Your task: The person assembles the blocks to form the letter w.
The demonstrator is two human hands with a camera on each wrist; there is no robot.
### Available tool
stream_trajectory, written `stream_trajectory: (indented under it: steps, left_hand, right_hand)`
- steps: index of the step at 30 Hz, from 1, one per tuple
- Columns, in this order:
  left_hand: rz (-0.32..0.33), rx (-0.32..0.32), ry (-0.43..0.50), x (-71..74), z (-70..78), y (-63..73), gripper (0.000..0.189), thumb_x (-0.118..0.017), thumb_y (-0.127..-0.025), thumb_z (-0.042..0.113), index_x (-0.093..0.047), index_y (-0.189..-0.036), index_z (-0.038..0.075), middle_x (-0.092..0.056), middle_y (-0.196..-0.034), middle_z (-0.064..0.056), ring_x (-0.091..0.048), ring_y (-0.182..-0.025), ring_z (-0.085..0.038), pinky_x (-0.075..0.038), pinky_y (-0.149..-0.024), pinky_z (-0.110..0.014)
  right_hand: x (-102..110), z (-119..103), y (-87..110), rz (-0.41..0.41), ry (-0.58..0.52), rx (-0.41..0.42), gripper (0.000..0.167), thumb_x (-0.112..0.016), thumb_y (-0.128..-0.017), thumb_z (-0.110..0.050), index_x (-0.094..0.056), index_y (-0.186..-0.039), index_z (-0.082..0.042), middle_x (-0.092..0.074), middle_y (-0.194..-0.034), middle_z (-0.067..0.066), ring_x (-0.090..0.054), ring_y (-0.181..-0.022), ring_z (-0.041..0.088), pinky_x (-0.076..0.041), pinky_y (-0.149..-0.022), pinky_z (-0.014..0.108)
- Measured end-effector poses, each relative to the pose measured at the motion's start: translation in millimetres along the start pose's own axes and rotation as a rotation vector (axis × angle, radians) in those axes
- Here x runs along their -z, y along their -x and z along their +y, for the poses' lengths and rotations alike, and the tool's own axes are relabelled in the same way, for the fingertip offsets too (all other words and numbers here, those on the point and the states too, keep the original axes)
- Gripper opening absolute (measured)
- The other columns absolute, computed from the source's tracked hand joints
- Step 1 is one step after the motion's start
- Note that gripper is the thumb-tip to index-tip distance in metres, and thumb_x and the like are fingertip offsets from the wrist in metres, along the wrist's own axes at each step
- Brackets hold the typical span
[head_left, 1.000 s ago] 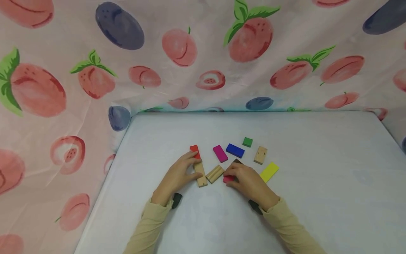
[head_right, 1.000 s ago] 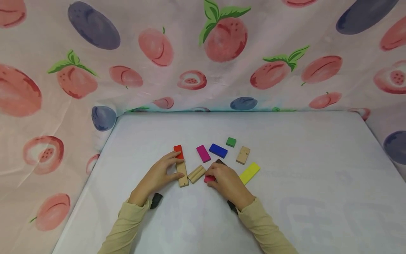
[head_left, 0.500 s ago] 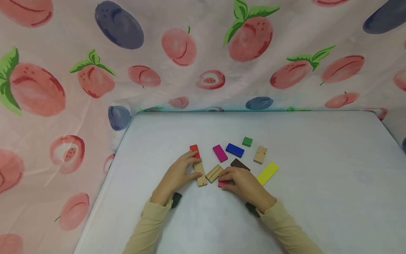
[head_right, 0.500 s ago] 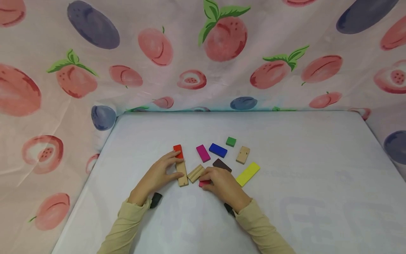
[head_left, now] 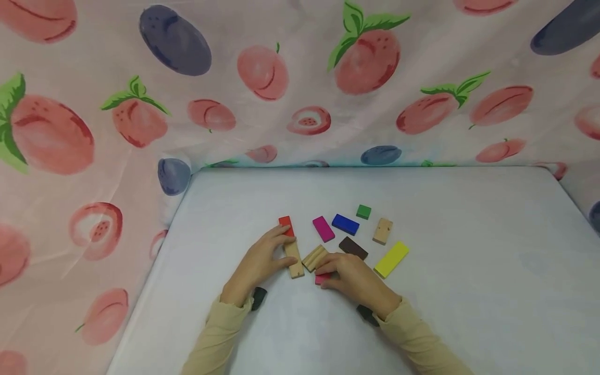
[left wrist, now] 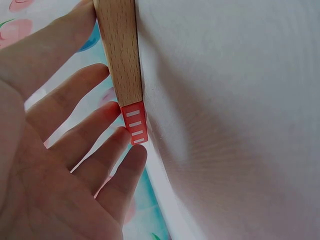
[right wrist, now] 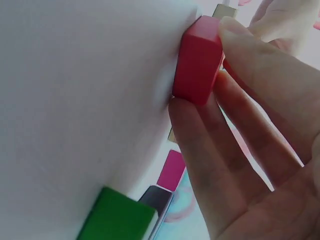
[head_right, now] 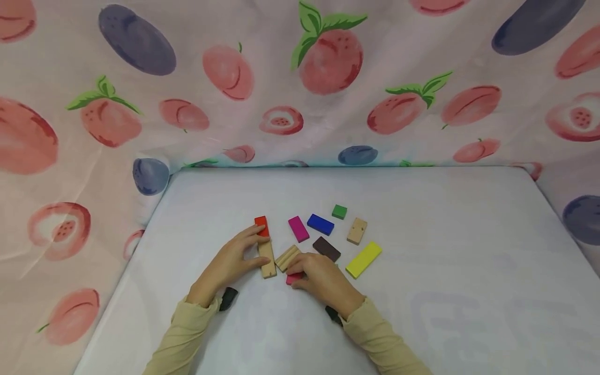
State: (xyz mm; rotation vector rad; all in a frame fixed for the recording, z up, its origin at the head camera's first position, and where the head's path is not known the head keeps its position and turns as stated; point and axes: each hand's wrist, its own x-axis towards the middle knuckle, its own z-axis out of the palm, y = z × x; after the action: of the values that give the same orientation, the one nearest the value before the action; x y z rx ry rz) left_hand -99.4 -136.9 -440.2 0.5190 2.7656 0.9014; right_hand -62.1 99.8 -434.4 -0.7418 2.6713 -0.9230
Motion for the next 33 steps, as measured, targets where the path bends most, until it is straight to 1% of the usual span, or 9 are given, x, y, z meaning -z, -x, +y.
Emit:
stream_trajectory:
  steps: [3,9,19,25,33]
  left_hand:
    - [0.002,-0.012,-0.003,-0.4,0.0,-0.7,0.048,-0.08,-0.084,0.026,-0.067,-0.128,0.011,-0.045,-0.154,-0.004,-0.032,-0.148,-0.026,-0.033,-0.118,-0.046]
    - [0.005,-0.022,-0.006,0.5,0.0,-1.5,0.049,-0.08,-0.085,0.027,-0.067,-0.128,0.01,-0.045,-0.153,-0.005,-0.032,-0.148,-0.026,-0.032,-0.119,-0.046]
    - [0.016,-0.022,-0.016,2.3,-1.7,-1.3,0.049,-0.08,-0.084,0.029,-0.067,-0.127,0.01,-0.046,-0.153,-0.004,-0.032,-0.148,-0.025,-0.032,-0.119,-0.046]
    - [0.022,-0.026,-0.032,0.4,-2.4,-1.8,0.049,-0.081,-0.083,0.029,-0.067,-0.127,0.01,-0.047,-0.153,-0.005,-0.033,-0.147,-0.025,-0.033,-0.118,-0.046]
    - [0.018,-0.012,-0.035,-0.6,0.3,-1.5,0.05,-0.081,-0.083,0.029,-0.067,-0.127,0.01,-0.046,-0.153,-0.004,-0.033,-0.148,-0.024,-0.034,-0.118,-0.046]
  right_hand:
    - [-1.2,-1.0,-0.2,0.001,-0.001,-0.006,0.024,-0.083,-0.079,-0.014,-0.08,-0.103,-0.011,-0.071,-0.107,-0.004,-0.065,-0.104,0.017,-0.057,-0.091,0.035]
    - [-4.5,-2.7,-4.5,0.005,0.024,0.024,0.024,-0.083,-0.08,-0.015,-0.079,-0.104,-0.011,-0.067,-0.102,-0.005,-0.064,-0.097,0.013,-0.056,-0.086,0.031]
    - [-6.4,-8.1,-10.0,-0.007,0.045,0.075,0.023,-0.083,-0.079,-0.014,-0.08,-0.101,-0.01,-0.07,-0.101,-0.003,-0.066,-0.098,0.014,-0.056,-0.089,0.032]
    - [-10.9,-10.4,-9.6,-0.027,0.034,0.066,0.022,-0.082,-0.08,-0.013,-0.08,-0.102,-0.01,-0.067,-0.102,-0.002,-0.063,-0.099,0.014,-0.056,-0.09,0.032]
    - [-12.4,-14.5,-9.2,-0.042,0.032,0.063,0.023,-0.082,-0.081,-0.014,-0.08,-0.103,-0.011,-0.066,-0.103,-0.004,-0.062,-0.099,0.013,-0.056,-0.09,0.032]
